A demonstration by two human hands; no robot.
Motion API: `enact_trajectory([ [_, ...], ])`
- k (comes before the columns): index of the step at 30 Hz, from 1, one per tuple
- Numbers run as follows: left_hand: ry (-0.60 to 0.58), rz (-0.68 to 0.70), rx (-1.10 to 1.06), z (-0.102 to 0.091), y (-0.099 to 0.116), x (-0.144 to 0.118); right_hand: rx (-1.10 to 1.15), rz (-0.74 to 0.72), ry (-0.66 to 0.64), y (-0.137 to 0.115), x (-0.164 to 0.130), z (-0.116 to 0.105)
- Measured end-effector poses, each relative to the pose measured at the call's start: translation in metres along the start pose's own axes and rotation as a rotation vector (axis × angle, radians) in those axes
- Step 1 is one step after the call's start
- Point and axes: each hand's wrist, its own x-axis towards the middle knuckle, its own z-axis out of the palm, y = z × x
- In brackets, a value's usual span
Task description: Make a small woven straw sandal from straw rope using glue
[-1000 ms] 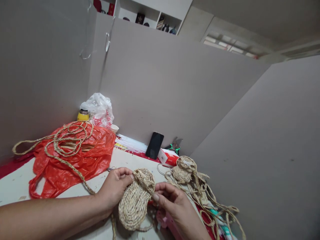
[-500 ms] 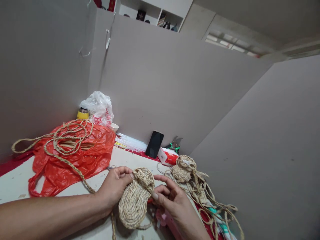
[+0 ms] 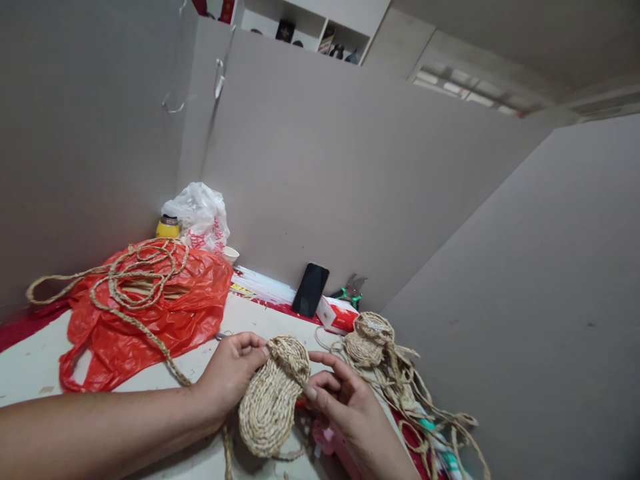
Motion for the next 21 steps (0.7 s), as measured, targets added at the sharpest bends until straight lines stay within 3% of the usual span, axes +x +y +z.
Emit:
enact_trajectory([
  [3,0.034,0.05,0.073,-0.001,0.001,0.003,-0.127,-0.003,0.002,-0.001,0.001,-0.002],
  [5,0.065,0.114,0.171,-0.002,0.002,0.005,-0.327,-0.1,0.072,-0.004,0.0,-0.006],
  [10,0.048,0.3,0.486,-0.002,0.006,0.003,-0.831,-0.643,0.359,-0.014,-0.015,-0.012],
  [12,-0.012,0.367,0.639,-0.001,0.005,-0.002,-0.943,-0.845,0.326,-0.017,-0.022,-0.007],
  [15,-0.115,0.434,0.837,0.002,0.003,-0.013,-1.101,-1.076,0.176,-0.021,-0.027,0.005],
  [17,-0.168,0.452,0.906,0.003,0.002,-0.02,-1.181,-1.124,0.106,-0.022,-0.026,0.013],
  [21,-0.204,0.415,0.928,0.006,0.0,-0.027,-1.24,-1.076,0.068,-0.024,-0.024,0.017],
])
